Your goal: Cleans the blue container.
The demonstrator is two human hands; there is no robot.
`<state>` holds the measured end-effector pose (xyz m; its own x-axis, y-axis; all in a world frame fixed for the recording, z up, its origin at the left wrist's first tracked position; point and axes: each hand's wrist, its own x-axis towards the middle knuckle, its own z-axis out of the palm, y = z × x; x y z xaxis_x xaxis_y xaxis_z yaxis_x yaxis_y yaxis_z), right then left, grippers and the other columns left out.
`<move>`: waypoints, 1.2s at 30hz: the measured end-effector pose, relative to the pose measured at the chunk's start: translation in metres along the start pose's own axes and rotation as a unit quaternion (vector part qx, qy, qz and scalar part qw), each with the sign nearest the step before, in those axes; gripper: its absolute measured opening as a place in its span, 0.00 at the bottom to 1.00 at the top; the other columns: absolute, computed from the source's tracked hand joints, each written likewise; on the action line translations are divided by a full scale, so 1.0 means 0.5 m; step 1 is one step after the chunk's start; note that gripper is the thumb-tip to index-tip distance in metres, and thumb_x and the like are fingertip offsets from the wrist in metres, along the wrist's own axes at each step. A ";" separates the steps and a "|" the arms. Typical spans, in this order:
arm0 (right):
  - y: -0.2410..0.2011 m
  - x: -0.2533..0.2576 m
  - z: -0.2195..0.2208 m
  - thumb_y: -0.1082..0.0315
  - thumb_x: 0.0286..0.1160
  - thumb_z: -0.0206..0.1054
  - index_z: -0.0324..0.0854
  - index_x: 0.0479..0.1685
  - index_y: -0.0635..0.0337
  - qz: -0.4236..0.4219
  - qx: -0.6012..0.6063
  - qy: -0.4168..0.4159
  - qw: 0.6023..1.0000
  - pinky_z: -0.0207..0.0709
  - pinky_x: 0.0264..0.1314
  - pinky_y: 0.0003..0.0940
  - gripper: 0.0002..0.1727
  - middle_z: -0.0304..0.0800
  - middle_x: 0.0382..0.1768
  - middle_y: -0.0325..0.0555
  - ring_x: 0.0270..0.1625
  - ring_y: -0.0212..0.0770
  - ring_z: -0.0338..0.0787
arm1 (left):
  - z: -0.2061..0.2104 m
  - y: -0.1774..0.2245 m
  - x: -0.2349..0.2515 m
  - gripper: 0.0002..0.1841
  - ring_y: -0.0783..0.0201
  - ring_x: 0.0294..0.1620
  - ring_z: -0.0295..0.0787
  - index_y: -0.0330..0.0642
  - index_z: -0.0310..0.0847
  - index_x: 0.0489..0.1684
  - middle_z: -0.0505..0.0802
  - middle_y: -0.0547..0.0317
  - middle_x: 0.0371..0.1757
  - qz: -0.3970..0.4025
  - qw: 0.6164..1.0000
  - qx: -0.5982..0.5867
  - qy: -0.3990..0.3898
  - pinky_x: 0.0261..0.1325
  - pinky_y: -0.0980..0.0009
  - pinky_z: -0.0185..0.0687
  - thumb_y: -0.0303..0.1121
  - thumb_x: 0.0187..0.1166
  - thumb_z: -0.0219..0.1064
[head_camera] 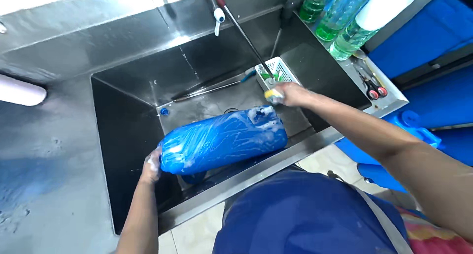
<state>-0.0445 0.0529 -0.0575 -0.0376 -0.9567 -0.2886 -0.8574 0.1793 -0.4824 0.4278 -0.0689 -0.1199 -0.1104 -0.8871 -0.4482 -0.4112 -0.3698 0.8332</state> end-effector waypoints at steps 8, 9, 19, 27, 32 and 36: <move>-0.043 -0.004 0.025 0.88 0.59 0.68 0.87 0.45 0.74 -0.131 0.195 -0.045 0.971 0.81 0.55 0.53 0.13 0.91 0.42 0.61 0.47 0.53 0.90 | 0.057 0.066 -0.048 0.25 0.69 0.47 0.92 0.43 0.72 0.70 0.92 0.61 0.47 -0.063 0.982 -0.178 -0.019 0.51 0.67 0.90 0.43 0.96 0.30; -0.026 0.018 0.010 0.84 0.60 0.68 0.88 0.47 0.70 -0.150 0.230 0.008 0.961 0.83 0.54 0.47 0.14 0.93 0.43 0.56 0.47 0.46 0.91 | 0.079 0.112 -0.056 0.24 0.68 0.44 0.92 0.43 0.74 0.65 0.93 0.60 0.44 -0.077 0.977 -0.197 -0.016 0.48 0.66 0.90 0.44 0.96 0.32; -0.106 0.281 0.122 0.65 0.84 0.59 0.89 0.57 0.66 -0.161 0.034 0.327 0.930 0.79 0.71 0.57 0.17 0.92 0.61 0.59 0.67 0.57 0.90 | 0.180 0.318 0.062 0.14 0.66 0.35 0.90 0.41 0.75 0.53 0.89 0.57 0.36 -0.077 0.977 -0.192 0.059 0.38 0.67 0.88 0.36 0.93 0.44; -0.236 0.234 0.222 0.64 0.82 0.65 0.82 0.71 0.69 -0.205 0.250 0.095 0.942 0.58 0.88 0.60 0.23 0.76 0.79 0.65 0.87 0.62 0.70 | 0.211 0.225 0.064 0.17 0.65 0.45 0.89 0.35 0.67 0.71 0.87 0.52 0.49 -0.036 0.969 -0.202 0.140 0.50 0.64 0.88 0.34 0.94 0.42; 0.159 0.409 0.238 0.55 0.94 0.51 0.73 0.80 0.65 0.030 0.199 0.044 0.979 0.64 0.82 0.67 0.27 0.78 0.77 0.66 0.81 0.66 0.76 | 0.229 0.099 -0.009 0.15 0.87 0.35 0.88 0.26 0.73 0.53 0.89 0.75 0.32 0.086 0.994 -0.034 0.065 0.47 0.82 0.87 0.32 0.83 0.52; -0.053 0.306 0.232 0.50 0.85 0.61 0.70 0.83 0.64 -0.033 0.213 0.018 0.976 0.47 0.89 0.72 0.34 0.63 0.87 0.67 0.90 0.67 0.58 | 0.246 0.097 -0.012 0.15 0.91 0.31 0.84 0.28 0.72 0.48 0.85 0.80 0.27 0.046 0.997 -0.019 0.053 0.44 0.88 0.83 0.35 0.82 0.50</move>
<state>0.0320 -0.0713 -0.1851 -0.0145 -0.9754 -0.2199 -0.5682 0.1890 -0.8009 0.2970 -0.0477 -0.1166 -0.0497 -0.9413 -0.3338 -0.3685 -0.2933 0.8821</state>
